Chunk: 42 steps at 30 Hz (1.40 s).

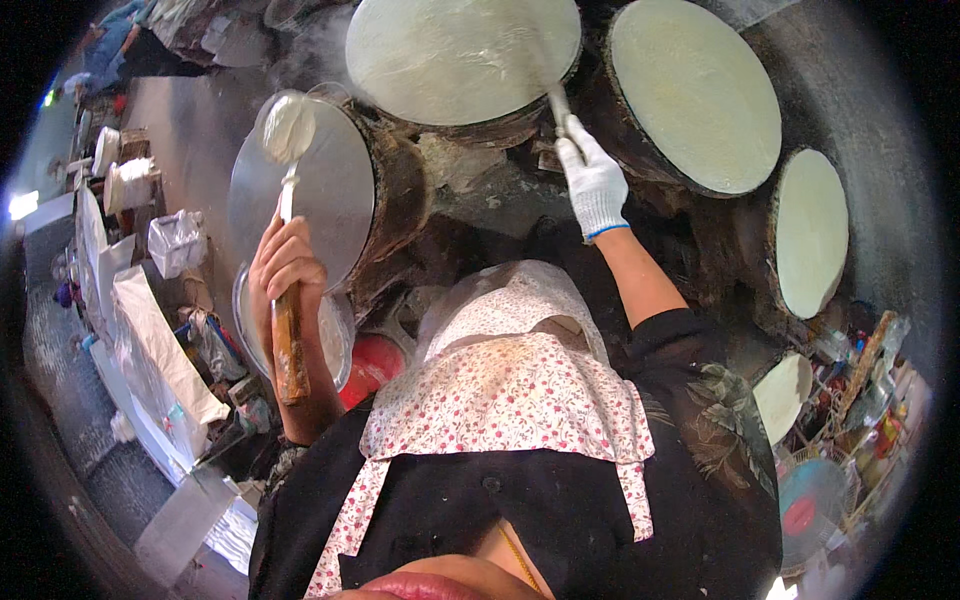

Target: The person ladles batter onto multiple hot griddles, spreads it into thin circles, flips the crepes, and stacks the finished ones. The process repeats continuously across several griddles in a busy street food stall.

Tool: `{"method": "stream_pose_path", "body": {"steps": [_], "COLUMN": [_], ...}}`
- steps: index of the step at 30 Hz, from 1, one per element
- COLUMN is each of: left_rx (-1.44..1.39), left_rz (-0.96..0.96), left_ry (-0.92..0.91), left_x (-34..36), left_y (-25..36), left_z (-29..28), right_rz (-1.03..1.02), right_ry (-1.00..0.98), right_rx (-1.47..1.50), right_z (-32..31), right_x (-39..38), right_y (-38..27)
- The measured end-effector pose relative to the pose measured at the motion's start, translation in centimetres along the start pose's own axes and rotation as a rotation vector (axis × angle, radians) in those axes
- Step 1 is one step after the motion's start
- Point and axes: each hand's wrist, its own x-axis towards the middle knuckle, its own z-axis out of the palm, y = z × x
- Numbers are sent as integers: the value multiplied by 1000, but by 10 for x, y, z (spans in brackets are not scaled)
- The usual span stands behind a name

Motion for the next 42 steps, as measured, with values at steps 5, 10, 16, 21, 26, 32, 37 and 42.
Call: {"method": "stream_pose_path", "body": {"steps": [5,10,16,21,26,32,37,42], "left_rx": [29,59,77,356,1180,2453,2865,2740], "left_rz": [166,149,-157,-148,305,825,865,995], "left_ry": [125,138,62,111,451,454,494,761], "left_x": [-57,-86,-83,-44,0,30,50,61], "left_y": [33,85,158,165,121,133,184,265], "left_z": [-11,-20,-50,-75,-118,-160,-149,-115], "right_rz": [228,-7,110,-53,288,91,-70,52], "right_ry": [-497,108,-307,-340,-331,-204,-176,-161], "right_rx": [-400,-105,78,-66,314,2,-125,-172], "right_z": [14,38,93,124,130,143,167,238], "right_x": [-36,-44,-104,-128,-150,-186,-209,-184], "right_y": [-30,-23,-32,-100,-124,-48,-38,-110]}}
